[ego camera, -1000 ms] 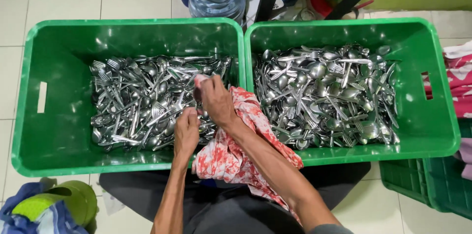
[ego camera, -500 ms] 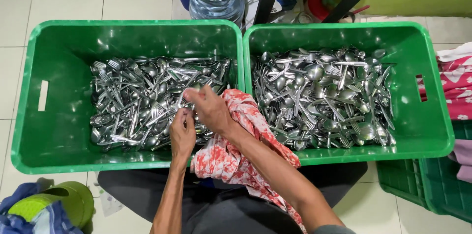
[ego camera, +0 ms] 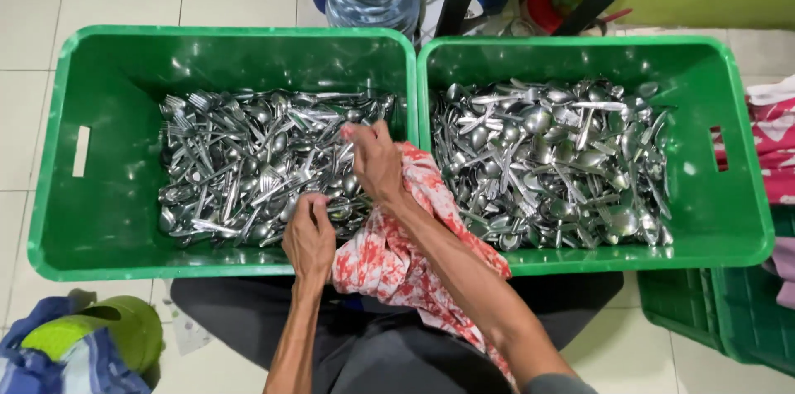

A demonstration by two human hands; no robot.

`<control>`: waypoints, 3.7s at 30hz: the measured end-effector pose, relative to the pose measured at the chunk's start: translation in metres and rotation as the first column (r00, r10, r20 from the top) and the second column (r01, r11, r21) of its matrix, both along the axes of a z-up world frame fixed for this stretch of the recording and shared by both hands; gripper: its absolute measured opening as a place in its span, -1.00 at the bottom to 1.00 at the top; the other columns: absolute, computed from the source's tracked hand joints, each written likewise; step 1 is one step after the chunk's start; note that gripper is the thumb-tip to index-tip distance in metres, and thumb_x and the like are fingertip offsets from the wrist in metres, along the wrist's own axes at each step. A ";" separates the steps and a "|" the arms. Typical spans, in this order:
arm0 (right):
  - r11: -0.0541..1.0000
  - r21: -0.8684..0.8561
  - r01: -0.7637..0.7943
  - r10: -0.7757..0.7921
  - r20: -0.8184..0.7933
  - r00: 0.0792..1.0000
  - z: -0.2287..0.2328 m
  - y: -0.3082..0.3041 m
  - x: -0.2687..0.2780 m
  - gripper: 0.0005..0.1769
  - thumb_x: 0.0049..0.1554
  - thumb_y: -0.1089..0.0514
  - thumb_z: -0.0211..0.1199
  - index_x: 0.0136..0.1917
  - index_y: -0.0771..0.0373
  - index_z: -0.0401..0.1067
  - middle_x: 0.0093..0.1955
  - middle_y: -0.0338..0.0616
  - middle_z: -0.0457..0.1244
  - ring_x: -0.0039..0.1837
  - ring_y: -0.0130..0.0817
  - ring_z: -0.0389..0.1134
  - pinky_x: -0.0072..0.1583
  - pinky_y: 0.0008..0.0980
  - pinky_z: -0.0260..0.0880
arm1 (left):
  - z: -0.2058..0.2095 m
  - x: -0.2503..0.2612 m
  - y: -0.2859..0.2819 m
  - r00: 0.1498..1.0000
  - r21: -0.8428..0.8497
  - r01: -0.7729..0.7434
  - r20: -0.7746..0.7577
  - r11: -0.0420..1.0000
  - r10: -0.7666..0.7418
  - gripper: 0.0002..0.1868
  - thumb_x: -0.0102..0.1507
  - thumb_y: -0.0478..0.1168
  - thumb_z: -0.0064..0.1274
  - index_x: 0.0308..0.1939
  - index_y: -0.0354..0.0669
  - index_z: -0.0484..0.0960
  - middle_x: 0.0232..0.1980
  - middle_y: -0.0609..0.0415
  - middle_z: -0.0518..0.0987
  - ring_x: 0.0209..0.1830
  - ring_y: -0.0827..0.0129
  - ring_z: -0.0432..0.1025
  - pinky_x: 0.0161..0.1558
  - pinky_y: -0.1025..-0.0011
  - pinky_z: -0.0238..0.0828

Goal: Polishing spoons and forks with a cloth and moving them between bins.

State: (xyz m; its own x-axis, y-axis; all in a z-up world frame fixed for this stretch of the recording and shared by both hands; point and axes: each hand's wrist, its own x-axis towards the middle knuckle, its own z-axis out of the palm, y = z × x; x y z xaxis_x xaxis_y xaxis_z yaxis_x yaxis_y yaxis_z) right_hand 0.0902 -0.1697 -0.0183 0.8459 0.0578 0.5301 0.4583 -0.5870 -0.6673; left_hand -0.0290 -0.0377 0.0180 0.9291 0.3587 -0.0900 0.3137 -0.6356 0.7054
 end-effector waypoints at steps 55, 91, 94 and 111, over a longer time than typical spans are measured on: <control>0.781 0.572 -0.251 0.605 -0.593 0.531 0.058 -0.018 -0.036 -0.81 0.26 0.11 0.15 -0.19 0.13 0.44 -0.37 -0.37 0.21 -0.24 -0.46 0.21 -0.07 -0.34 0.27 | -0.041 0.125 0.004 0.968 -0.417 0.107 0.250 0.903 0.000 -0.55 0.52 -0.12 -0.43 -0.15 -0.10 0.64 -0.39 0.06 0.69 -0.35 0.32 0.49 -0.23 0.45 0.31; 0.780 0.580 -0.236 0.594 -0.566 0.572 0.073 -0.020 -0.071 -0.70 0.31 0.20 -0.01 -0.27 0.18 0.30 -0.41 -0.34 0.09 -0.26 -0.43 0.12 -0.15 -0.35 0.22 | -0.026 0.172 0.041 0.934 -0.817 -0.011 0.198 0.576 0.298 -0.55 0.52 0.13 -0.40 -0.27 -0.06 0.35 -0.64 0.20 0.17 -0.82 0.49 0.15 -0.67 0.46 0.42; 0.781 0.588 -0.211 0.588 -0.579 0.565 0.077 -0.018 -0.073 -0.71 0.31 0.19 0.07 -0.27 0.19 0.37 -0.47 -0.35 0.14 -0.33 -0.47 0.15 -0.19 -0.42 0.24 | -0.010 0.176 0.045 0.929 -0.877 -0.072 0.114 0.475 0.352 -0.48 0.47 0.24 -0.37 -0.14 -0.08 0.47 -0.60 0.20 0.15 -0.81 0.49 0.04 -0.80 0.54 0.12; 0.981 -0.059 -0.186 0.185 -0.018 0.983 0.024 0.016 -0.015 -0.82 0.13 0.22 0.26 -0.01 0.15 0.30 -0.13 -0.03 0.21 -0.26 0.10 0.37 -0.24 -0.01 0.44 | 0.033 0.112 -0.028 0.997 -0.998 0.045 0.047 -0.035 -0.056 -0.07 0.37 0.38 -0.51 0.41 -0.43 0.27 0.52 -0.37 0.24 0.58 -0.10 0.08 0.52 0.06 -0.03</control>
State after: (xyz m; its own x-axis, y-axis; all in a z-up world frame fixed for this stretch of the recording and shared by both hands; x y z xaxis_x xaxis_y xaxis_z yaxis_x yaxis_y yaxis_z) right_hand 0.0756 -0.1539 0.0054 0.8242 0.2455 0.5103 0.5546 -0.5320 -0.6399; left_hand 0.0826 -0.0661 0.0509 0.9375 -0.1549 -0.3114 0.3251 0.7086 0.6262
